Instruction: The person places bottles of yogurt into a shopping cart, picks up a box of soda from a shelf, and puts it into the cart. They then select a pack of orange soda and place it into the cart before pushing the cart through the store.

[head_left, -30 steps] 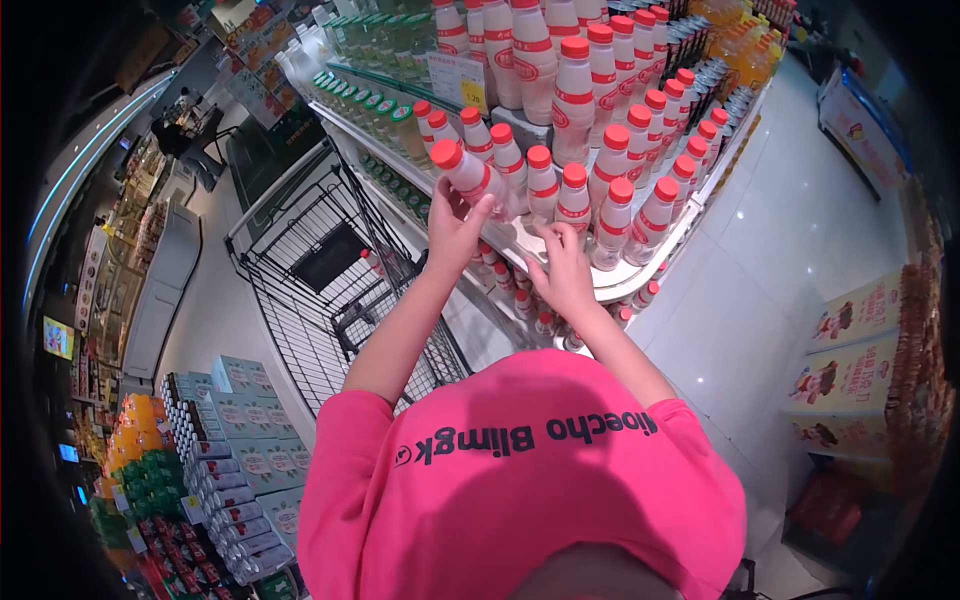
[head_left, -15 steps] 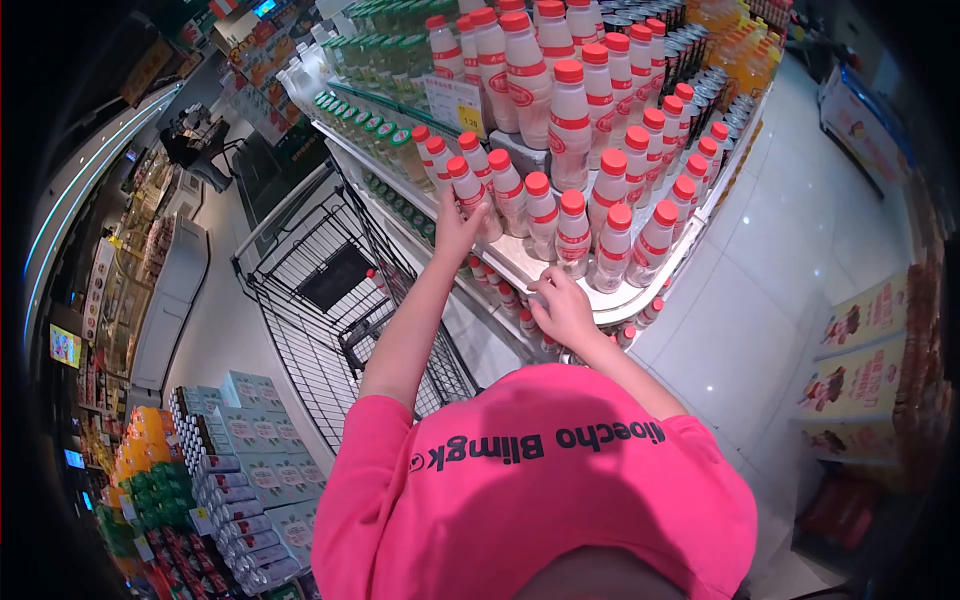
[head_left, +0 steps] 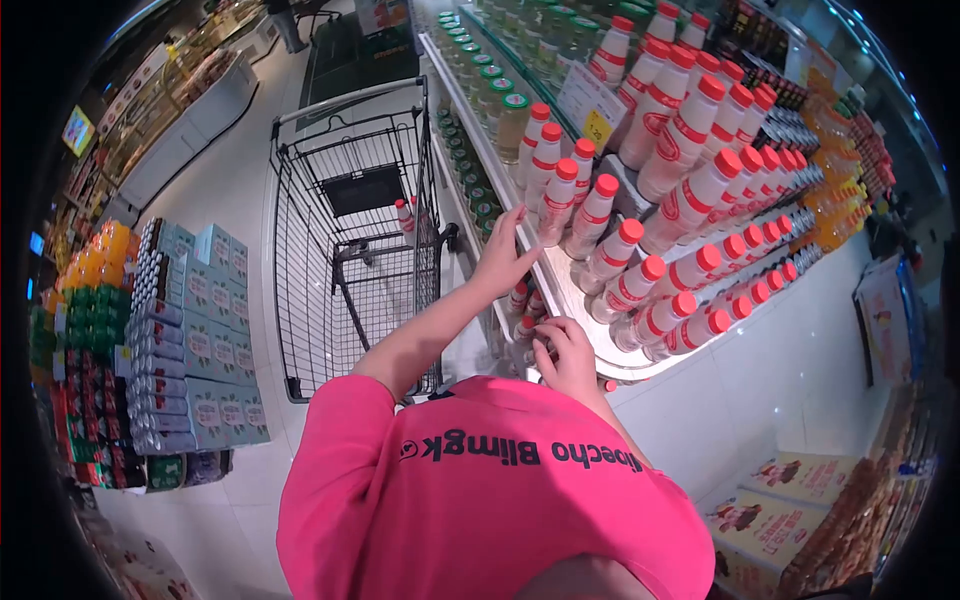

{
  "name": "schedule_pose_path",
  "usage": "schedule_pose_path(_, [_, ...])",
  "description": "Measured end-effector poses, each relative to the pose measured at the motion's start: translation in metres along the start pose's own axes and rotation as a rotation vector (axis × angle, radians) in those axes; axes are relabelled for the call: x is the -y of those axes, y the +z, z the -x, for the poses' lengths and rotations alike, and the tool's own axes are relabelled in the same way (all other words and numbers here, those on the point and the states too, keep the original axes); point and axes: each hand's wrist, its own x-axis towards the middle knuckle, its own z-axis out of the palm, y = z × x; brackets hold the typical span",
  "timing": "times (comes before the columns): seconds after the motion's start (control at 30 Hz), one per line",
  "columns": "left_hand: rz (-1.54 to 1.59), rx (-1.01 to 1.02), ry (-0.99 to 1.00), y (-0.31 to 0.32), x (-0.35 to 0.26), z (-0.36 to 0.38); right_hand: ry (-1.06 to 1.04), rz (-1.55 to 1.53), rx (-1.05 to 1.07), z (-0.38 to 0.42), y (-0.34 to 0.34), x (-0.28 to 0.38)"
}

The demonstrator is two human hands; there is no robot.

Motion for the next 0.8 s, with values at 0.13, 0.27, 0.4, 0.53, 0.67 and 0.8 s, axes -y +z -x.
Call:
schedule_pose_path(0.13, [0.099, -0.02, -0.069, -0.052, 0.002, 0.087, 0.071, -0.249, 0.285, 0.0, 0.041, -0.012])
schedule_pose_path(0.27, [-0.09, -0.124, -0.348, -0.124, 0.03, 0.179, 0.083, -0.31, 0.464, -0.025, 0.086, -0.013])
schedule_pose_path(0.4, [-0.188, -0.317, -0.656, -0.187, 0.046, 0.263, 0.003, -0.313, 0.557, -0.068, 0.148, -0.002])
schedule_pose_path(0.53, [-0.246, -0.413, -0.754, -0.234, 0.066, 0.308, -0.024, -0.345, 0.61, -0.12, 0.227, 0.022])
schedule_pose_path(0.67, [-0.423, -0.185, -0.726, -0.269, 0.109, 0.315, 0.04, -0.123, 0.726, -0.19, 0.328, 0.027])
schedule_pose_path(0.8, [-0.404, 0.097, -0.811, -0.281, 0.152, 0.308, 0.052, 0.412, 0.755, -0.274, 0.436, 0.001])
